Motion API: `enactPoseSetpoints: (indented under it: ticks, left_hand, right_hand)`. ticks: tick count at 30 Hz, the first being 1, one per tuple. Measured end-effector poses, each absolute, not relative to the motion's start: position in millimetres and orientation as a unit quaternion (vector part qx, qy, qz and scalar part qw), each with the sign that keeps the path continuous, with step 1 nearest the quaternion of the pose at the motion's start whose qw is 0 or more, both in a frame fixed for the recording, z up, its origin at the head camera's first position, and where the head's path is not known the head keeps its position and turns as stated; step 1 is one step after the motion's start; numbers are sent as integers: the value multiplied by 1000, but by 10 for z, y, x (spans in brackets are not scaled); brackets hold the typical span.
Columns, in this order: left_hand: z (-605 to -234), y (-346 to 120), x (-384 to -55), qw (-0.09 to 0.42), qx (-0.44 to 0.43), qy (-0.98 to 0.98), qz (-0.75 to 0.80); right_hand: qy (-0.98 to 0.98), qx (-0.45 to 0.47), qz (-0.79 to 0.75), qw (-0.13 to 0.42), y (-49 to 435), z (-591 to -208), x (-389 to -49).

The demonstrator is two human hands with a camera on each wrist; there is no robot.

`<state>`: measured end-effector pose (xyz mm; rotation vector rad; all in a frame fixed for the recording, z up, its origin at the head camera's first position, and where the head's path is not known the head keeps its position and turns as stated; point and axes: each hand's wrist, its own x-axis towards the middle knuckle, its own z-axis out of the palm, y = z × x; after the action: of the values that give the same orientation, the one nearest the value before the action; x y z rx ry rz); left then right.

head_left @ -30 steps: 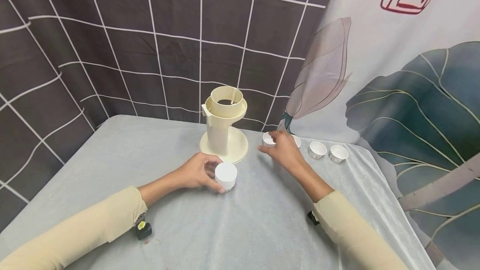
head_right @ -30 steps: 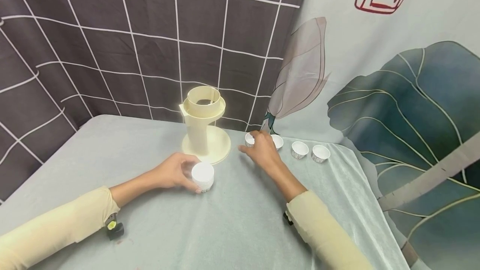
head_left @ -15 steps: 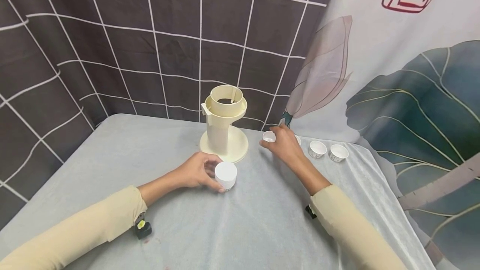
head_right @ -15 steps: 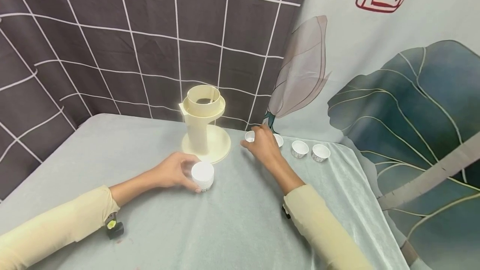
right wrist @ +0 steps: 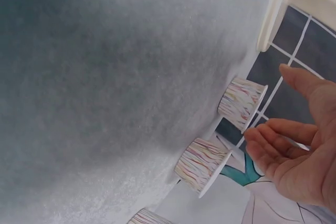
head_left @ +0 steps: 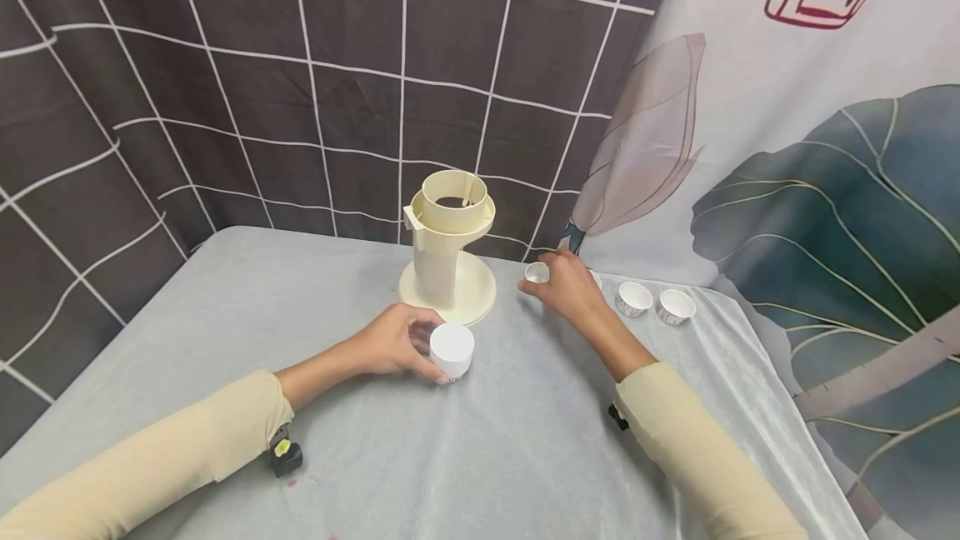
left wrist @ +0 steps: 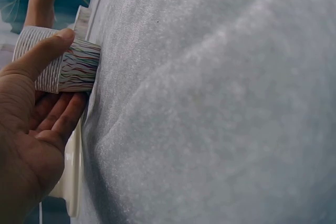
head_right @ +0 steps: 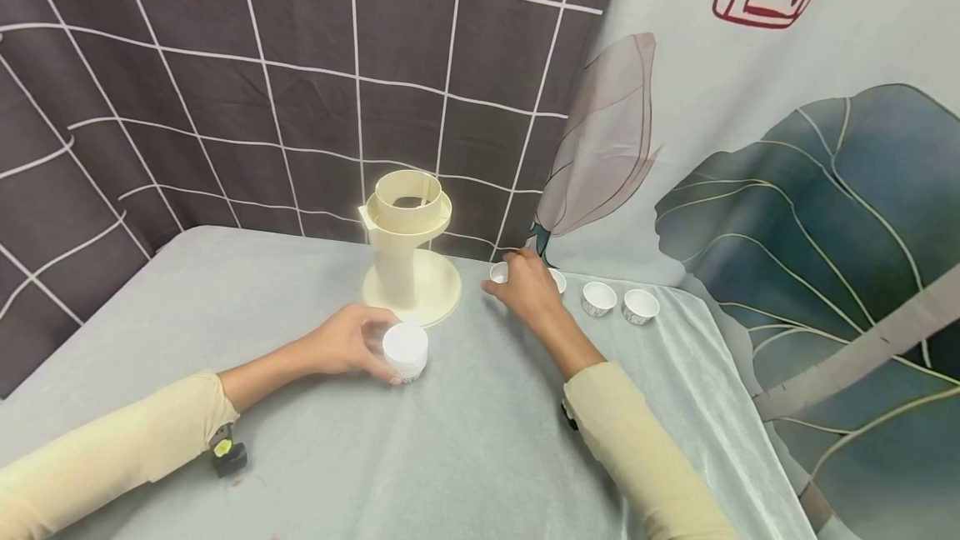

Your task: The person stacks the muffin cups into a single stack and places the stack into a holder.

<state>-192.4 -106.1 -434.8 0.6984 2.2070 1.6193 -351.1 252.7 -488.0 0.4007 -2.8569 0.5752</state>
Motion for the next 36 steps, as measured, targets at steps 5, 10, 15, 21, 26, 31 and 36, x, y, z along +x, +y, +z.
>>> enactPoseSetpoints:
  ticks: [5, 10, 15, 21, 26, 31, 36]
  left_hand:
    - [-4348, -1058, -1923, 158, 243, 771, 566]
    - [-4345, -1060, -1926, 158, 245, 770, 567]
    - [-4338, -1058, -1926, 159, 246, 769, 568]
    - [-4332, -1054, -1919, 162, 243, 769, 569]
    - [-4333, -1054, -1919, 162, 242, 771, 567]
    - [-4331, -1054, -1920, 162, 243, 772, 565]
    - [-4328, -1054, -1920, 162, 244, 771, 565]
  right_hand:
    - [-968, 134, 189, 96, 2572, -4912, -3553]
    - [-969, 134, 186, 93, 2586, -4910, -3569]
    - [-968, 136, 184, 100, 2569, -4894, -3543]
    - [-969, 142, 172, 105, 2545, -4887, -3527]
    - [-968, 143, 178, 102, 2550, -4897, -3550]
    - [-969, 140, 182, 95, 2548, -4889, -3561]
    - [-971, 134, 177, 93, 2519, -4869, -3555]
